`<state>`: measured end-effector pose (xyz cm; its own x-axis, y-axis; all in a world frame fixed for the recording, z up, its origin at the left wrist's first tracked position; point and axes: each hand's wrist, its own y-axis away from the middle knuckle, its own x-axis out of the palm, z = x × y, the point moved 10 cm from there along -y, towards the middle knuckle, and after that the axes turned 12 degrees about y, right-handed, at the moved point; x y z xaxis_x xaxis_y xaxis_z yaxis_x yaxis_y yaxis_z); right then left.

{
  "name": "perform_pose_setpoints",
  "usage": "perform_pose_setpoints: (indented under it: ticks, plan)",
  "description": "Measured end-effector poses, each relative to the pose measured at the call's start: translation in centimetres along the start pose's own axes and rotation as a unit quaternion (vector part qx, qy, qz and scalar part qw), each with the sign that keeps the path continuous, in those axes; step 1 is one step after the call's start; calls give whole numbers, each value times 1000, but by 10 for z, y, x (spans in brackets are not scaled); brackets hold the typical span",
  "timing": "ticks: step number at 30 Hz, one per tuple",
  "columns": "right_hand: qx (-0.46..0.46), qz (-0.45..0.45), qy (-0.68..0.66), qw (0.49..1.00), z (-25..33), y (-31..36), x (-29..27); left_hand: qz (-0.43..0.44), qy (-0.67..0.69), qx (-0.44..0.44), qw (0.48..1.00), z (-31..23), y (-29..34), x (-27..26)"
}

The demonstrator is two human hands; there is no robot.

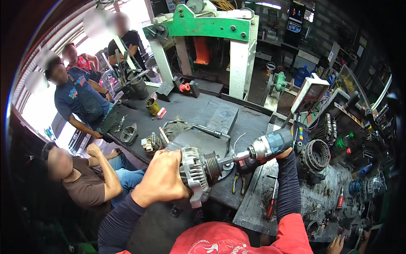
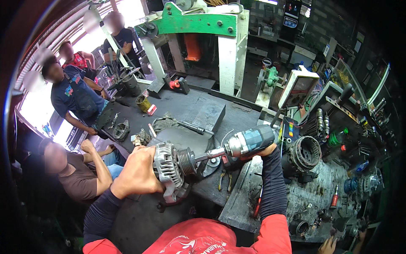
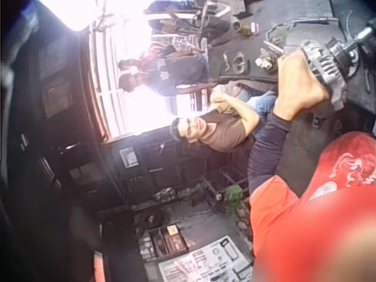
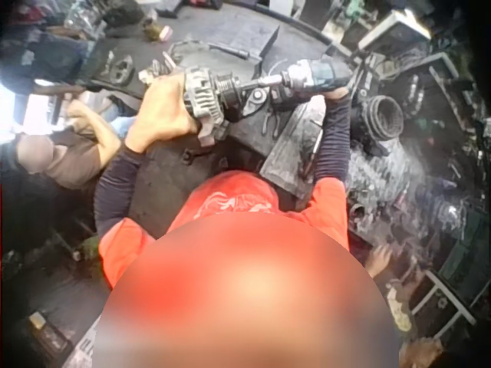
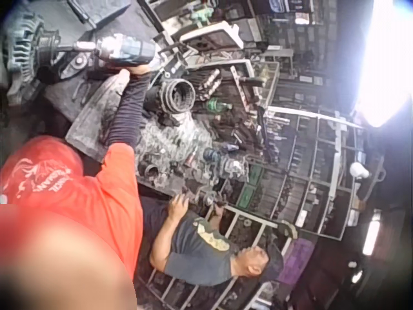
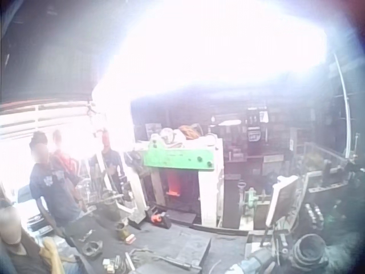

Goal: The person uses a cordless impact wrench to remove the pulley from an alternator. They then separate the housing halves and set the components on the workbench.

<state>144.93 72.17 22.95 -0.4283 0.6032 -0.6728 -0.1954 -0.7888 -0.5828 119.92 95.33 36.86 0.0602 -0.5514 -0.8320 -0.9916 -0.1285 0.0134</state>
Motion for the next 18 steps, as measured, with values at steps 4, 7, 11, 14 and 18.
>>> perform_pose_setpoints:
  ticks: [4, 7, 11, 14, 18]
  plan:
    - [13, 0, 56, 998, -30, -9, 8, -160, -107, 122, 974, -33, 13, -6]
    - [89, 22, -58, 994, -53, -8, 19, -142, -74, 76, 984, -18, 13, 2]
    - [197, 50, -166, 965, -62, 3, 32, -37, 28, -64, 997, 18, 1, -1]
    - [230, -13, -221, 948, -57, 13, 31, 141, 205, -146, 958, 25, -8, 18]
    - [249, -16, -246, 936, -56, 30, 35, 161, 191, -158, 955, 15, -8, 20]
